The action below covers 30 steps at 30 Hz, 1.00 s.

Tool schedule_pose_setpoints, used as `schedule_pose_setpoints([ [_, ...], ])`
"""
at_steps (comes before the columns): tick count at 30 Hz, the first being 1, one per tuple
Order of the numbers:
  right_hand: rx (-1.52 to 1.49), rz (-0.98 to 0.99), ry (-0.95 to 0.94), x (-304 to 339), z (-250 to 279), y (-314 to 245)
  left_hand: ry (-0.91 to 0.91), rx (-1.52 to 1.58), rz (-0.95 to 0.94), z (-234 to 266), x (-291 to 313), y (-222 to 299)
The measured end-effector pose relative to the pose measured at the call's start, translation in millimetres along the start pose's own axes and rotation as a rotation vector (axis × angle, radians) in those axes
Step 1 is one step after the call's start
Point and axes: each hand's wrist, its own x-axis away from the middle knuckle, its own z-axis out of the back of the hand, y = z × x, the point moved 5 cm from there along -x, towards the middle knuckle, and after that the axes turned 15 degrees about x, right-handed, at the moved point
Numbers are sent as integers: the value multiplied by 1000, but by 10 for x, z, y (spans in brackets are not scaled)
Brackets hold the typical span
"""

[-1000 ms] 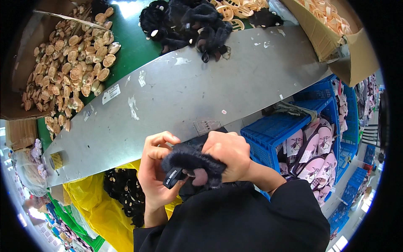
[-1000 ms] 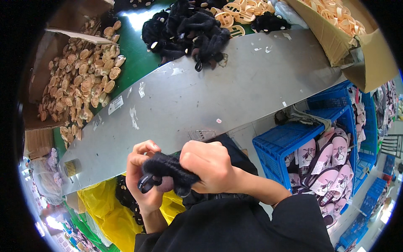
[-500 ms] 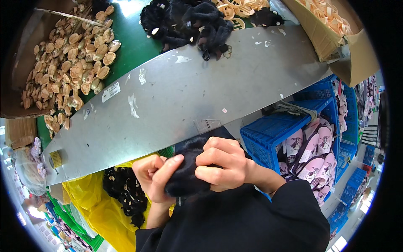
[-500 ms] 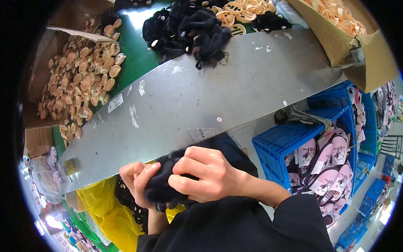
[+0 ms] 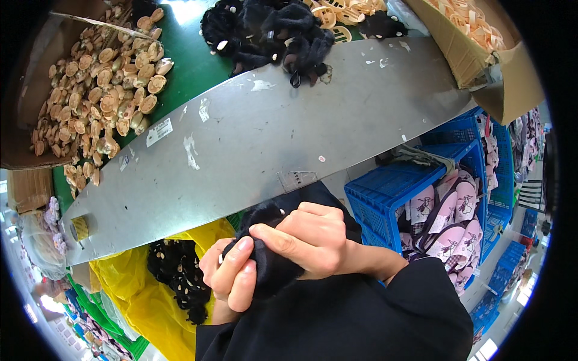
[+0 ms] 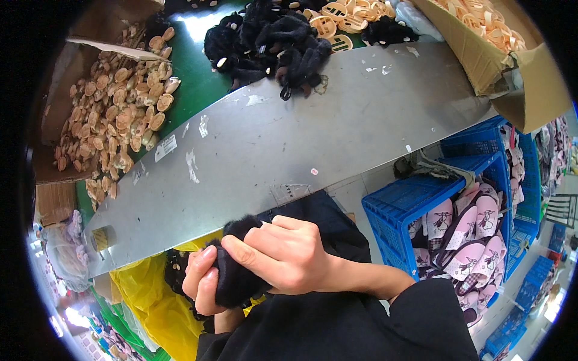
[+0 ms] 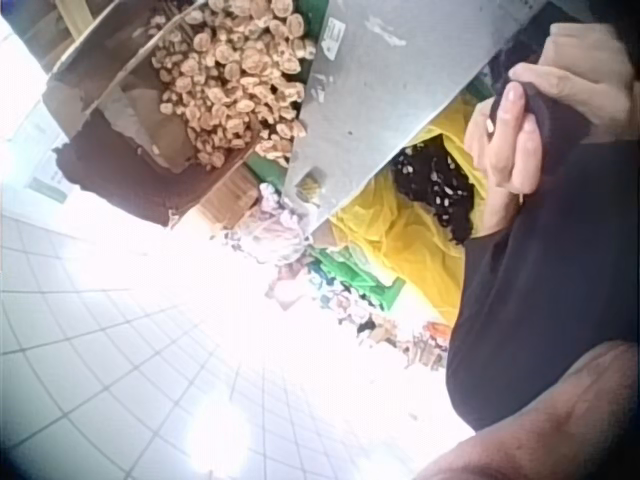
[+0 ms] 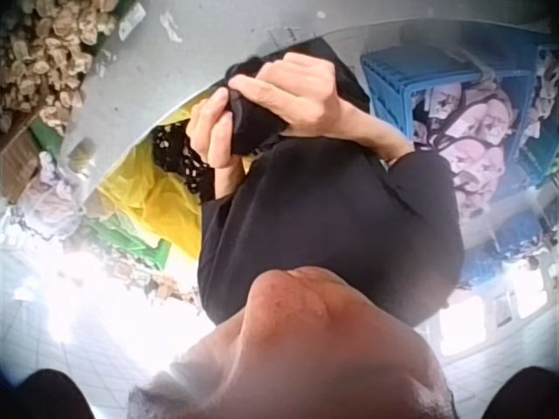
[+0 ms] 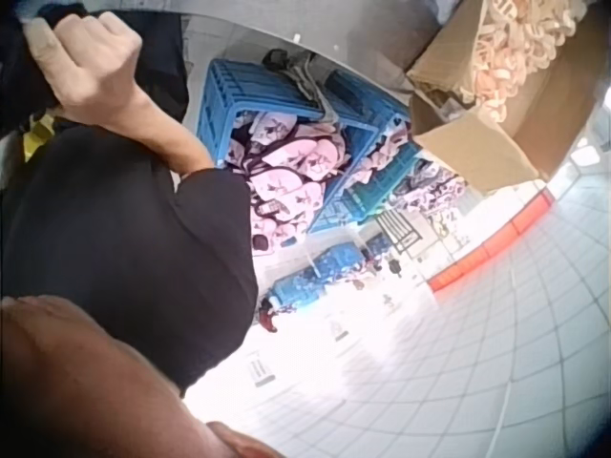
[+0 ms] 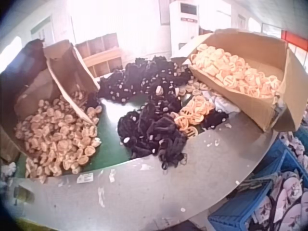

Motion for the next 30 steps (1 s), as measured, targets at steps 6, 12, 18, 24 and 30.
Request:
schedule_pose_setpoints([
  [6, -94, -46, 40, -73, 16, 89, -152, 123, 88, 61, -182, 23],
  [12, -146, -30, 215, -50, 48, 146, -282, 153, 207, 91, -235, 3],
  [18, -206, -9, 205, -37, -4, 127, -255, 105, 157, 133, -228, 29],
  [24, -234, -36, 184, -8, -36, 145, -242, 117, 185, 158, -174, 42],
  [30, -182, -18, 203, -21, -43, 103, -273, 189, 195, 164, -241, -21],
])
